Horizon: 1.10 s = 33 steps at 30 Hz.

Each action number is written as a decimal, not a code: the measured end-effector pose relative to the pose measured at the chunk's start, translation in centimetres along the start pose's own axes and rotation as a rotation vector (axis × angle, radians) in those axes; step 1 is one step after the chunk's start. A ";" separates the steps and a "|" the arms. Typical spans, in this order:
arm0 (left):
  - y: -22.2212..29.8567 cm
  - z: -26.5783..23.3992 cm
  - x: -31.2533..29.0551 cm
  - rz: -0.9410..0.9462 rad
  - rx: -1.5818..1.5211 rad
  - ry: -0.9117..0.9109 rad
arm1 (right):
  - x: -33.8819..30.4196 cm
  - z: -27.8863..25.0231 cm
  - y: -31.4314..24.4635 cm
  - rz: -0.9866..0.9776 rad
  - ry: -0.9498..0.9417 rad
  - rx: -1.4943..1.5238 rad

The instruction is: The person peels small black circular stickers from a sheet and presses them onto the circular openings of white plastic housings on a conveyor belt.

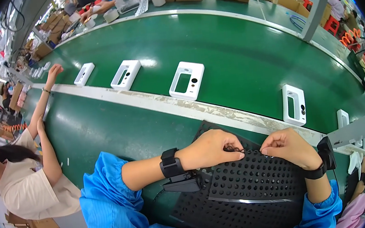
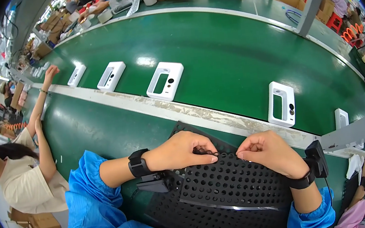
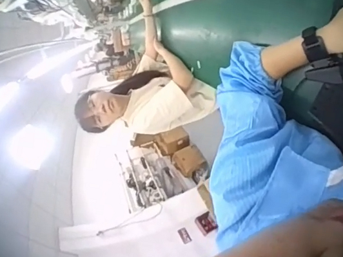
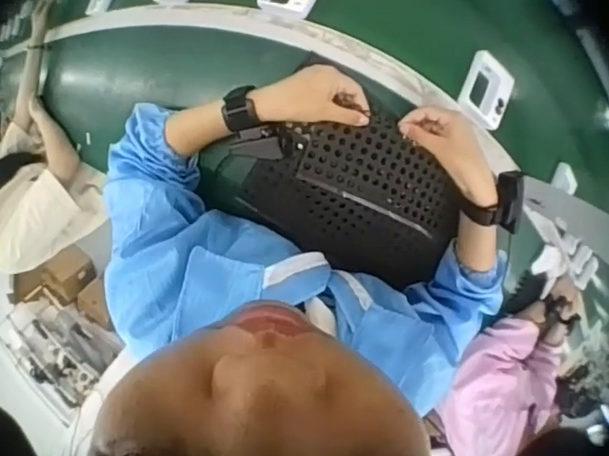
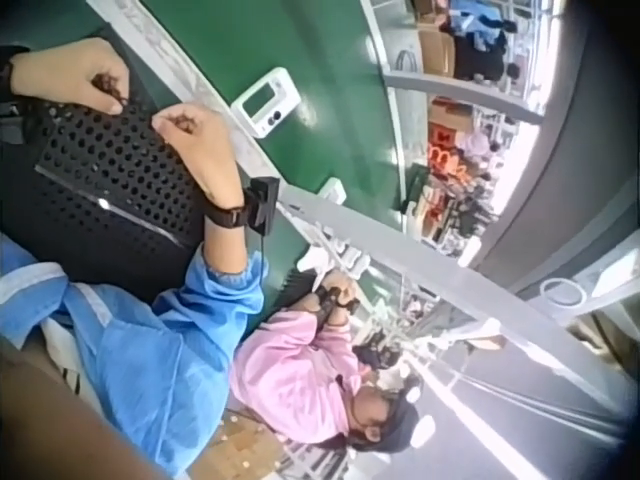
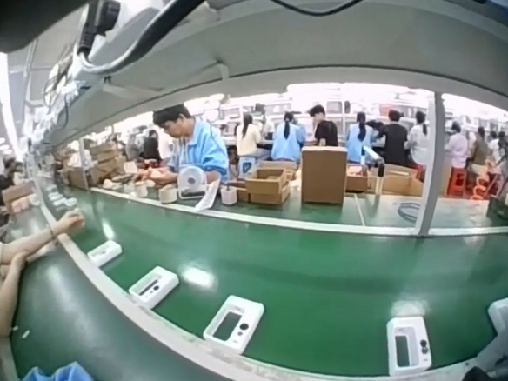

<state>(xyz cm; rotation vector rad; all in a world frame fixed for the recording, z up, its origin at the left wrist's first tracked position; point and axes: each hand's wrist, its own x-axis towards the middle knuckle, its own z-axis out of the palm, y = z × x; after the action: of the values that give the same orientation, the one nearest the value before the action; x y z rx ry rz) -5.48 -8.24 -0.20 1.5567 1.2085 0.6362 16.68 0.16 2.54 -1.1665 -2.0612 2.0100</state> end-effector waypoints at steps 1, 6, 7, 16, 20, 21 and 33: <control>0.2 0.0 0.3 0.005 -0.009 -0.012 | -0.2 -0.2 0.2 -0.010 0.001 0.000; -0.3 0.2 1.9 0.058 0.018 -0.066 | -0.3 -1.2 1.2 -0.052 0.065 -0.055; -0.4 0.2 2.2 0.036 0.050 -0.064 | 0.0 -1.4 1.7 -0.113 0.035 -0.072; -1.1 0.9 5.7 -0.107 0.053 0.009 | 3.3 -5.1 6.2 -0.490 0.050 -0.110; -2.5 2.1 7.8 -0.117 -0.058 0.009 | 2.3 -7.0 6.8 -0.408 0.110 -0.137; -2.7 2.4 8.1 -0.109 -0.069 0.003 | 2.0 -7.2 7.1 -0.397 0.109 -0.135; 5.9 3.9 6.4 -0.145 0.182 -0.074 | 0.3 -7.7 6.9 -0.419 0.054 -0.101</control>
<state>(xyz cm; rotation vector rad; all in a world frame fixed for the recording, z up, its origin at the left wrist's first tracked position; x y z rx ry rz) 2.39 -3.75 2.86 1.6106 1.3389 0.3799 23.69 5.97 -2.34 -0.7094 -2.1760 1.6797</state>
